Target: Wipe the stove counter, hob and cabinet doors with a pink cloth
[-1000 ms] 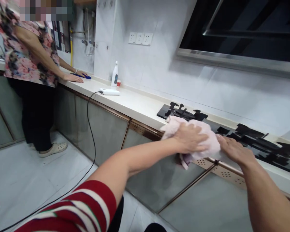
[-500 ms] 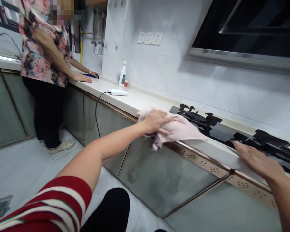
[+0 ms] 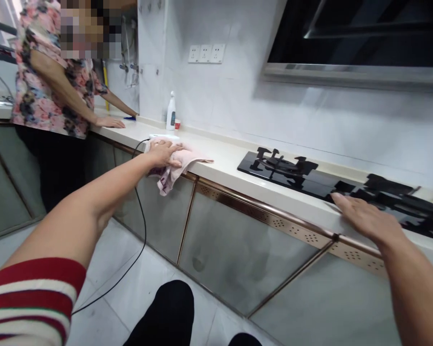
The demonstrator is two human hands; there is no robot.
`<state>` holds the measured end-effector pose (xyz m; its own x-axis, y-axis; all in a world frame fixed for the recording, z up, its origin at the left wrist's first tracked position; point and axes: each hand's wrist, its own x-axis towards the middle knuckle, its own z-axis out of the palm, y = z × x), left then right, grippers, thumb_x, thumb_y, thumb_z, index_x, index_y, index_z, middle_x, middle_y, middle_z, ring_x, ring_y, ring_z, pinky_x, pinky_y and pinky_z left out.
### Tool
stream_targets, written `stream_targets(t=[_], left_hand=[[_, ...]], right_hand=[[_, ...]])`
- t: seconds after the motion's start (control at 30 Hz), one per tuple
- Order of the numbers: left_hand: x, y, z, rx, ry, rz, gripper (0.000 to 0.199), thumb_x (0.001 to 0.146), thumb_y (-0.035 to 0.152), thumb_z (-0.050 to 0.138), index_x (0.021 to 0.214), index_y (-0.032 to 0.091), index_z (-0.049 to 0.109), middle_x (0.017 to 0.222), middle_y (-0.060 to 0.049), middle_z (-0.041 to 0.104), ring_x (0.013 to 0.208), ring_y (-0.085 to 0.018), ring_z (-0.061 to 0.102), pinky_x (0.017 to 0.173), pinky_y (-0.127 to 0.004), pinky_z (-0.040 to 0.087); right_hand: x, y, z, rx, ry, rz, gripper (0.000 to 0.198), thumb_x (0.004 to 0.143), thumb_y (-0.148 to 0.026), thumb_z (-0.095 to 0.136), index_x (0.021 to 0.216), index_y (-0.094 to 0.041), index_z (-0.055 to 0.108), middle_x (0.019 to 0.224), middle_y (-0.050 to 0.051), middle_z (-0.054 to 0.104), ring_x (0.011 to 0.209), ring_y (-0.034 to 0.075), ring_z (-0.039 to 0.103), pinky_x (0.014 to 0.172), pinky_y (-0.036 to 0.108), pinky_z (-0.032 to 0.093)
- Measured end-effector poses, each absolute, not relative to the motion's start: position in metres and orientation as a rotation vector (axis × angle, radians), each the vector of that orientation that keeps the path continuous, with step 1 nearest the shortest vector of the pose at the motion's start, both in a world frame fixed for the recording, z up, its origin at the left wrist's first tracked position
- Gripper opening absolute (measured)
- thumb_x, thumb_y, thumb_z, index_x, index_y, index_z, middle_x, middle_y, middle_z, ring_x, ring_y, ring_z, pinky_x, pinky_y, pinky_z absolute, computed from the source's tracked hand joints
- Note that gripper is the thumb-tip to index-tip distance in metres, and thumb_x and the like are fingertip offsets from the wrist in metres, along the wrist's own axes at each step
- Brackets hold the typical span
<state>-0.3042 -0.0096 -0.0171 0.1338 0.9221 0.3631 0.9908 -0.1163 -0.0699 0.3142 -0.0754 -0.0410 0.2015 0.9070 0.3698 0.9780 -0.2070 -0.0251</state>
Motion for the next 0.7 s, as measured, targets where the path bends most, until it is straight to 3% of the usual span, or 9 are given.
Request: stream_targets(t=[0.13, 0.37, 0.7], left_hand=[[-0.266, -0.020, -0.022, -2.066, -1.795, -0.370, 0.088, 0.082, 0.083, 0.056, 0.156, 0.035, 0.044, 0.152, -0.016, 0.048, 0.137, -0.043, 0.037, 0.110, -0.056, 0.027], [-0.138, -0.042, -0.028, -2.177, -1.234, -0.373, 0.081, 0.086, 0.085, 0.051, 0.143, 0.027, 0.057, 0.136, -0.016, 0.060, 0.118, -0.037, 0.052, 0.095, -0.045, 0.035], [0.070, -0.081, -0.036, -2.339, -0.653, -0.568, 0.059, 0.093, 0.058, 0.065, 0.137, 0.019, 0.060, 0.131, -0.016, 0.063, 0.114, -0.032, 0.056, 0.088, -0.042, 0.040]], right_hand=[[0.296, -0.090, -0.032, -2.178, -1.792, -0.238, 0.074, 0.103, -0.062, 0.014, 0.149, -0.023, 0.056, 0.162, 0.011, 0.043, 0.151, 0.030, 0.038, 0.124, 0.057, 0.029], [0.286, -0.098, -0.026, -2.145, -1.797, -0.240, 0.073, 0.104, -0.060, 0.013, 0.149, -0.023, 0.057, 0.160, 0.013, 0.046, 0.146, 0.036, 0.044, 0.120, 0.063, 0.032], [0.298, -0.089, -0.028, -2.125, -1.743, -0.165, 0.084, 0.102, -0.066, 0.003, 0.146, -0.020, 0.058, 0.154, 0.015, 0.053, 0.145, 0.037, 0.045, 0.120, 0.061, 0.032]])
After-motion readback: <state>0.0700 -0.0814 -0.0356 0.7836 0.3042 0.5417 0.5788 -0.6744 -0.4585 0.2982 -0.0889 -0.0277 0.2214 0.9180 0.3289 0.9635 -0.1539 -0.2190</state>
